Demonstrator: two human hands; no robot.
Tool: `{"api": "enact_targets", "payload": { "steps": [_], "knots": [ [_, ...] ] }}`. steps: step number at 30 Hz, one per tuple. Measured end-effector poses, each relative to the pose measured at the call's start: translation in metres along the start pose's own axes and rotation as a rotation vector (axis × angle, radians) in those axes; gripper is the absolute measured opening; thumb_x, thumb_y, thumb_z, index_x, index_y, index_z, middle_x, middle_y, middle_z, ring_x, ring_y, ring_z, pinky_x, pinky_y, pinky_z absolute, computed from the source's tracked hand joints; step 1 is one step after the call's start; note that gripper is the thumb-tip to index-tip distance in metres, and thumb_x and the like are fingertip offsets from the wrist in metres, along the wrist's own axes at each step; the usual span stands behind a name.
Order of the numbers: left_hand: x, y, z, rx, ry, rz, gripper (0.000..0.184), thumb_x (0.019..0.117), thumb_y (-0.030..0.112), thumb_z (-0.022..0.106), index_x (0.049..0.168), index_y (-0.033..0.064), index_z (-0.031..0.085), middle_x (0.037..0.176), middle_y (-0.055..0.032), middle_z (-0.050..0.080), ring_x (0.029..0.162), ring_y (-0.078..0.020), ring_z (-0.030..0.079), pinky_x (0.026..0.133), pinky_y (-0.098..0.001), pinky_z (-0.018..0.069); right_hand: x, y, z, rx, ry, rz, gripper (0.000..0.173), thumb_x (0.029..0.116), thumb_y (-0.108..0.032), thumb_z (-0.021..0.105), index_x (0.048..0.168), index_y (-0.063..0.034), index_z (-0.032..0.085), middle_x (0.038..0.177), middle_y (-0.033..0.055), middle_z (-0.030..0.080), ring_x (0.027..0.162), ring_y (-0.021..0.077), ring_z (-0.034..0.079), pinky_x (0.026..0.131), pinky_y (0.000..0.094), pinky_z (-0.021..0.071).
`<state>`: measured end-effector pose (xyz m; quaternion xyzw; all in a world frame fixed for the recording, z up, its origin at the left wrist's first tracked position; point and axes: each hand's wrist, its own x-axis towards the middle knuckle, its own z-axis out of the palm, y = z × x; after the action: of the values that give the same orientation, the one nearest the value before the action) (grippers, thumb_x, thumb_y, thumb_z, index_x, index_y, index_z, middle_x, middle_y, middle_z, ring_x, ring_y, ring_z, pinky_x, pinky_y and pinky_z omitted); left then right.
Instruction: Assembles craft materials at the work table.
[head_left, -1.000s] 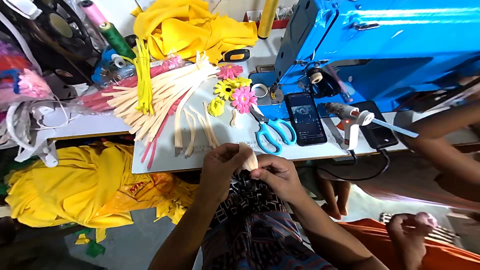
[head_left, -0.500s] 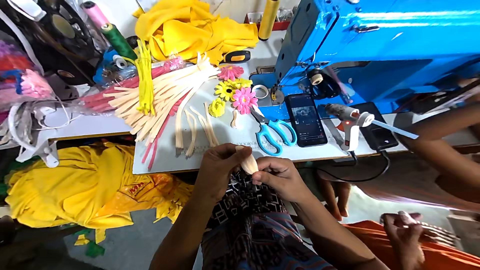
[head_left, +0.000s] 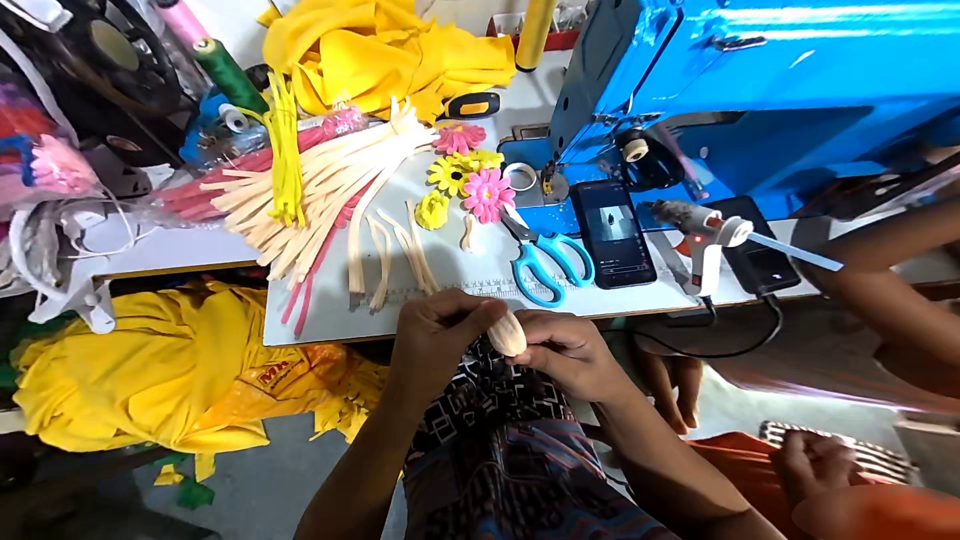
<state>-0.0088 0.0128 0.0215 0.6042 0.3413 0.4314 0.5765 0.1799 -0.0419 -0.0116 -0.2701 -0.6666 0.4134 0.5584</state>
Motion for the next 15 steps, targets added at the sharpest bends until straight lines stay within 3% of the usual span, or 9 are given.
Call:
{"api": "enact_targets", "payload": {
  "steps": [5,9,15],
  "knots": [
    [-0.0008,0.0004,0.0002,-0.057,-0.037,-0.046,0.007,0.0951,0.011,0.069,0.097,0.0091,0.075,0.087,0.0055,0.072,0.074,-0.0015,0.066,0.069,-0.0190,0.0571,-0.0004,0.0011,-0.0009,-0.039,0.033,0.081,0.019,0.1047,-0.020,0.059,0.108,-0.0067,0.072,0.103,-0.0055,0.071,0.097,-0.0036,0.064,0.085,0.0169,0.0546],
    [-0.0018,0.0014,0.0003,-0.217,-0.066,-0.168,0.005,0.0936,0.010,0.071,0.093,0.0107,0.076,0.081,0.0046,0.072,0.069,-0.0005,0.064,0.066,-0.0169,0.0549,-0.0006,-0.0016,-0.0023,0.036,0.012,0.155,0.019,0.1056,-0.018,0.057,0.109,-0.0052,0.071,0.100,-0.0063,0.072,0.094,-0.0015,0.067,0.085,0.0189,0.0566],
    [-0.0032,0.0046,0.0044,-0.365,-0.042,-0.274,0.010,0.0901,0.001,0.070,0.090,0.0087,0.075,0.078,0.0006,0.071,0.066,-0.0024,0.063,0.064,-0.0174,0.0543,0.0007,-0.0024,-0.0001,0.239,0.110,0.262,0.009,0.0988,-0.011,0.067,0.103,-0.0125,0.075,0.089,-0.0081,0.077,0.080,0.0012,0.072,0.077,0.0198,0.0603]
  ]
}}
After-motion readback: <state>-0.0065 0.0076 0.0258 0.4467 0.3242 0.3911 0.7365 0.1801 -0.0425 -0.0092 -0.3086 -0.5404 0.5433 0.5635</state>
